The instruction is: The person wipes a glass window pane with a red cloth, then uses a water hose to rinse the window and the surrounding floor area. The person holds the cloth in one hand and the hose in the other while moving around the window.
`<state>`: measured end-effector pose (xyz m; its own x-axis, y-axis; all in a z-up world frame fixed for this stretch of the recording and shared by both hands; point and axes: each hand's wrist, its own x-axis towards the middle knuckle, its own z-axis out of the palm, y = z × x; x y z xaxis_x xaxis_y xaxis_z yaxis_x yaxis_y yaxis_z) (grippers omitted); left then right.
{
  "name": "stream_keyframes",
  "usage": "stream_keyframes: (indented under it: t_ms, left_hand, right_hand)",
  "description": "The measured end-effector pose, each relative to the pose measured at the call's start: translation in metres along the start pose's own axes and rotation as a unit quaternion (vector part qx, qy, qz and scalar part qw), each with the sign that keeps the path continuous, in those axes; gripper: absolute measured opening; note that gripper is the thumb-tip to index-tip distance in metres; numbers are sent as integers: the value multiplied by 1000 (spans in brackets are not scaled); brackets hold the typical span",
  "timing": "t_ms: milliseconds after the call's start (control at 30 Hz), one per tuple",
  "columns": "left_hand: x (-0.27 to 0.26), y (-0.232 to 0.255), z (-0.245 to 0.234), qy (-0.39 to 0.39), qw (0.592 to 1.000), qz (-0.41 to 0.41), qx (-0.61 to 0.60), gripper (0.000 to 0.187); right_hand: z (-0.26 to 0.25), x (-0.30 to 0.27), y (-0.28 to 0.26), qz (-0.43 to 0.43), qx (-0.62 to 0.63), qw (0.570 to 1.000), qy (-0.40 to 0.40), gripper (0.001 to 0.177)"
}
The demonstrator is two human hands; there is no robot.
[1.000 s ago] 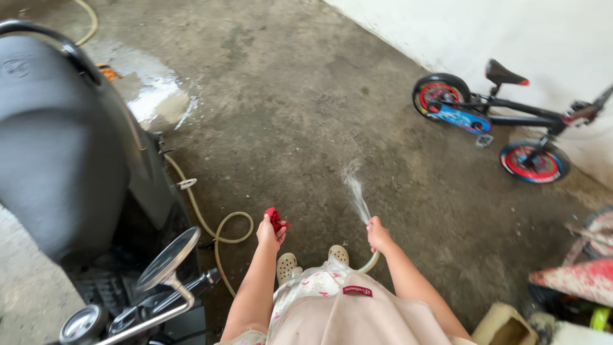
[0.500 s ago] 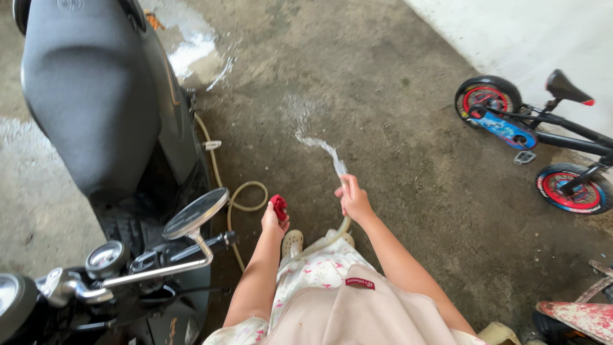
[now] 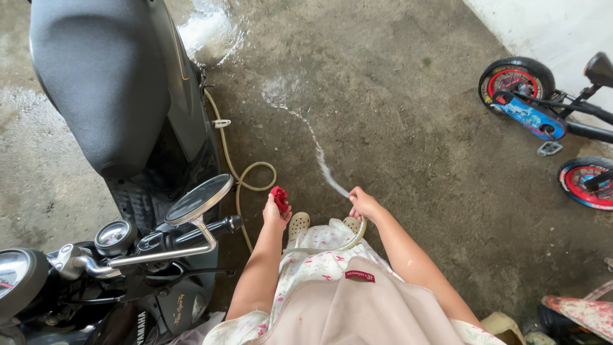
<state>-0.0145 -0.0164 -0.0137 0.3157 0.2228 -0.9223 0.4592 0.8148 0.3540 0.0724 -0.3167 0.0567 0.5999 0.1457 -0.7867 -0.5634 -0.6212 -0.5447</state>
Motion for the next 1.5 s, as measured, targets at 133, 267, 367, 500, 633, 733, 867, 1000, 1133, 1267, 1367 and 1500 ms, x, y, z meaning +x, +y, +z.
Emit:
stream_keyframes:
  t_ms: [133,267,367,500,633,733,867,1000,1133,1267,1367,1500]
  left_hand:
    - [-2,-1,-9,27,999,19,7,47]
    - [-4,0,-13,46,999,26,3,46]
    - [-5,-1,-17,53,998,26,-2,47]
    - [-8,-2,-22,57,998,24,-5,48]
    - [-7,-2,-25,51,998,31,-11,47]
    - [-7,-2,-25,50,998,27,-14,48]
    - [-8,0,-23,52,998,25,-7,47]
    - [-12,2,-21,55,998,27,-8,47]
    - [-18,6,-17,54,998,39,-7,49]
    - [-22,7,-10,48,998,39,2,47]
    - [-22,7,-6,39,998,40,5,47]
    - [-19,5,-2,37,999,36,8,45]
  right_hand:
    - [12,5,16,-14,-37,998,-42,22]
    - [14,6,17,-28,-38,997,-55,22]
    - [13,6,16,-33,-43,997,-50,22]
    - [14,5,16,-39,-47,997,-37,22]
    - [14,2,14,-56,-42,997,-23,22]
    - [13,-1,11,-61,-37,997,-10,21]
    - [13,-3,4,-69,-32,997,16,21]
    - [13,-2,2,-79,-19,996,39,20]
    - [11,4,9,-80,-30,996,10,19]
    - [11,9,21,-58,-8,998,-1,18]
    - [11,9,26,-44,-6,999,3,18]
    - [9,3,27,-41,4,999,15,18]
